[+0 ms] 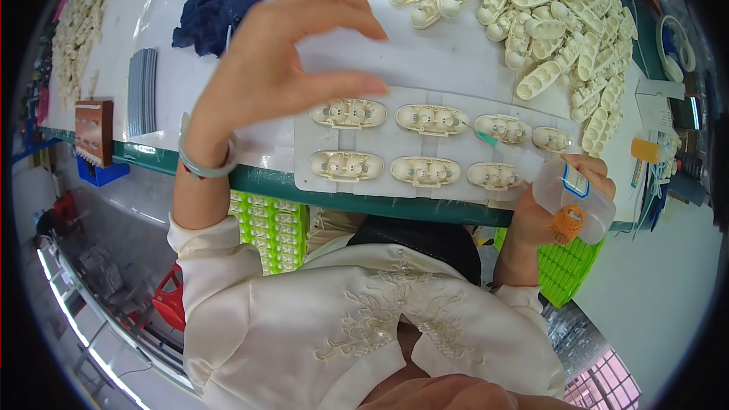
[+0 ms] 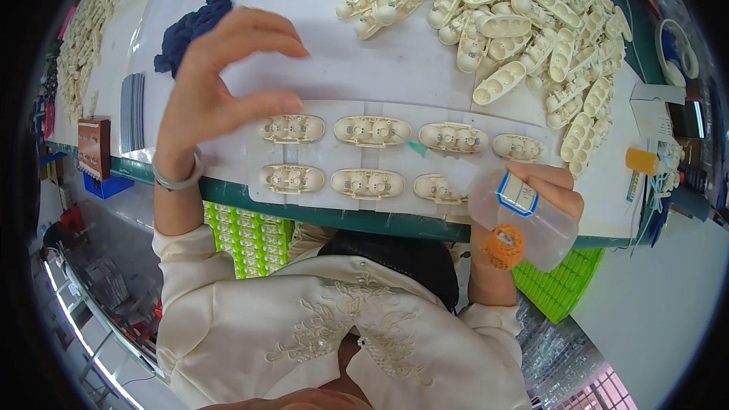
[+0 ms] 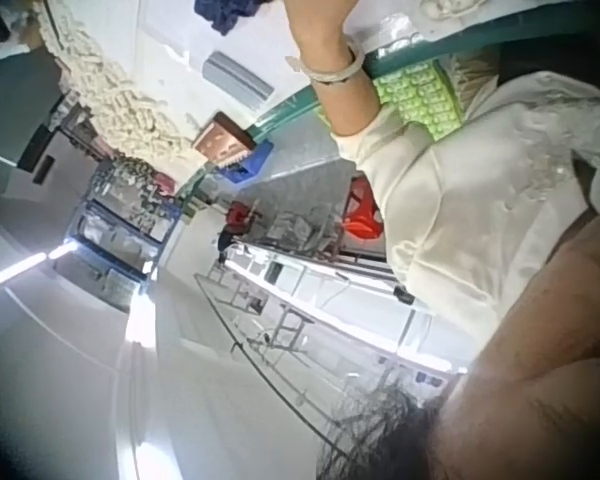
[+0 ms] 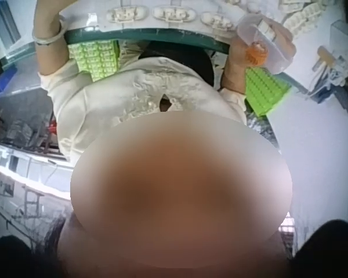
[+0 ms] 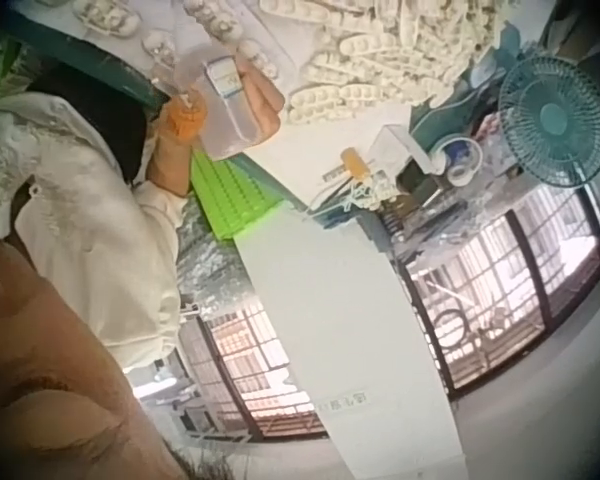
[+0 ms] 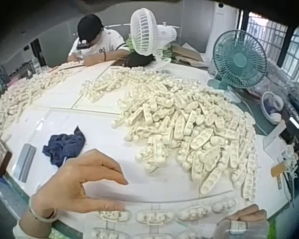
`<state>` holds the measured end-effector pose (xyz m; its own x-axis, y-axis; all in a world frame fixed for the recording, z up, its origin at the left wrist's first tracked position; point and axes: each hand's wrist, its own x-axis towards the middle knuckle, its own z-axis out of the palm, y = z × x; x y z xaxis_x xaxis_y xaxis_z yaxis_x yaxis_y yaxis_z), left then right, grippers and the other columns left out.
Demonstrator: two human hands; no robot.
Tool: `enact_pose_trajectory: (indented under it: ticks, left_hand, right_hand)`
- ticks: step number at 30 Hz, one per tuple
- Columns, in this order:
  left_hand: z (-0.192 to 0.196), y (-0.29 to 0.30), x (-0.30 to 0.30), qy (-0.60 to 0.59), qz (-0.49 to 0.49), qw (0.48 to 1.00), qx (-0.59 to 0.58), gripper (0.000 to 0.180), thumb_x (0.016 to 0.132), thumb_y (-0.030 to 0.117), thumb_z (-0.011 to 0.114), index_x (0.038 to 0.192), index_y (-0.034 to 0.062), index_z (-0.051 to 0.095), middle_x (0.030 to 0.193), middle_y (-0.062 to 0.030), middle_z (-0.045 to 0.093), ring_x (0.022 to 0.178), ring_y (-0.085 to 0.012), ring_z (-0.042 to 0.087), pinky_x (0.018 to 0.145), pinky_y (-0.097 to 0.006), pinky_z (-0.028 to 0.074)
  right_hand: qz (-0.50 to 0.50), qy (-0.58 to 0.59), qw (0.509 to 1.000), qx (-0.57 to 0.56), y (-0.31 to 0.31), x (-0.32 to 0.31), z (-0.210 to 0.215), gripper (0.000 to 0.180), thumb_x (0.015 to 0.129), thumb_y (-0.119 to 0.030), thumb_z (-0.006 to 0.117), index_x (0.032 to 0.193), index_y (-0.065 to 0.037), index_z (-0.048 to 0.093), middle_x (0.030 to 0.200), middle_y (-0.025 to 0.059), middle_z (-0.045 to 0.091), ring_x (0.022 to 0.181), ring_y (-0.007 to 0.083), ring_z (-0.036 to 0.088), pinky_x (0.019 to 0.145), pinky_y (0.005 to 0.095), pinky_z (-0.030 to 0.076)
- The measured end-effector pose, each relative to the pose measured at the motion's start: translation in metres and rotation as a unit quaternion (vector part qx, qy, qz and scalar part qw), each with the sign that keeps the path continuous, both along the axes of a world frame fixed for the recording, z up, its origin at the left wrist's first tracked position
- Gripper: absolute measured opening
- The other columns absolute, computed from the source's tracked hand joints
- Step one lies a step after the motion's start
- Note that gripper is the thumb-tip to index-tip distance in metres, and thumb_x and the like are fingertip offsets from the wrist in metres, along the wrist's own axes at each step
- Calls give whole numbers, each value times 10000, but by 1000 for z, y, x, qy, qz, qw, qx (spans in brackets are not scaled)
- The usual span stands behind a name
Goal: The person assembles small white plastic parts by hand, applying glue from a bottle to the components on a workbench.
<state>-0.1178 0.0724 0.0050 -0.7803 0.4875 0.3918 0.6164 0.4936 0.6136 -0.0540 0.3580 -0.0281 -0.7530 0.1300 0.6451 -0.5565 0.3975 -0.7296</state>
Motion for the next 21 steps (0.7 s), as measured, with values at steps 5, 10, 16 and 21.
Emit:
enact_pose_trajectory:
  ticks: [5,10,16,21]
  left_hand:
    - [-5,35,23,-39,-53,997,-50,400,596,172,768,935,36,605,929,-98,546,839,-255,518,696,-312,440]
    - [-10,50,21,-50,-67,993,-88,346,628,182,738,903,36,585,877,-72,518,789,-245,494,655,-326,437]
    - [-14,58,16,-47,-70,991,-99,296,639,164,727,860,33,579,845,-73,525,779,-242,503,642,-314,444]
    - [-2,59,16,-60,-65,990,-110,276,637,140,724,843,32,575,842,-78,549,721,-237,539,605,-308,462]
  right_hand:
    - [-24,18,1000,7,1,-2,-2,348,805,-351,476,828,-4,470,790,131,508,771,198,520,675,246,433]
    - [-11,-1,1000,22,13,1,-3,350,796,-349,479,833,-1,471,787,136,508,768,198,523,659,248,434]
    - [-21,29,999,1,17,4,-2,348,802,-340,462,848,5,467,790,141,503,760,196,524,641,244,440]
    - [-159,30,983,82,35,8,-3,354,794,-345,460,845,5,463,798,141,500,747,190,520,635,239,442]
